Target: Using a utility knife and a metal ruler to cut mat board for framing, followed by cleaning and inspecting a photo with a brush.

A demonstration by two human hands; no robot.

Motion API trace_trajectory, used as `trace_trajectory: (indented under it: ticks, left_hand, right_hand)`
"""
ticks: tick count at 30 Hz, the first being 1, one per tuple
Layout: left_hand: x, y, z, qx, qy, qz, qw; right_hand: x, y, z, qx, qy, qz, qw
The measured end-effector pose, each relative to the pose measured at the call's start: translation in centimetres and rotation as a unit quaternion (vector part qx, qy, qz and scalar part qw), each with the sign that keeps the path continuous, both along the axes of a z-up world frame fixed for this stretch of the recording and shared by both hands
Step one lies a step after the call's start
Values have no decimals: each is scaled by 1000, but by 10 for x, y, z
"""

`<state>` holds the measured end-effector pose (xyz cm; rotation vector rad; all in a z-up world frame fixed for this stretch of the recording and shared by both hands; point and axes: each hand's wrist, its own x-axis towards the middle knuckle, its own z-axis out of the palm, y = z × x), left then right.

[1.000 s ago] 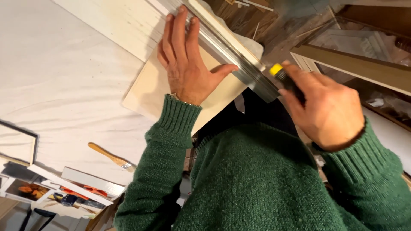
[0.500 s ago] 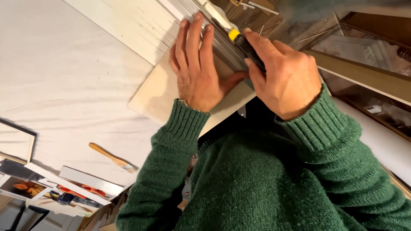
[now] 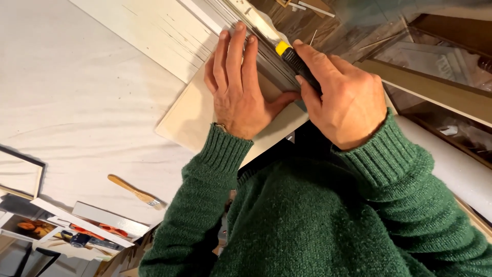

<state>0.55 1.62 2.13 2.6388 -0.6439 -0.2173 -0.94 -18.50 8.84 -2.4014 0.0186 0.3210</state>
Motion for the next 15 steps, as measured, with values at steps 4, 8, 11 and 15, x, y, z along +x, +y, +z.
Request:
trace_trajectory:
  ticks: [4,8,11,15]
  left_hand:
    - [0,1,1,-1,-8,1,1000]
    - [0,1,0,-4,-4,1,1000]
    - [-1,1,-2,-15,-19,0,1000]
    - [0,2,1,-15,-8,1,1000]
  right_hand:
    - [3,4,-1,3,2,-16,1000]
    - [6,5,-6,9,-9,-14,1000]
    - [9,6,-5,3,1,-6,1000]
    - [9,7,-2,-10,-3,0,1000]
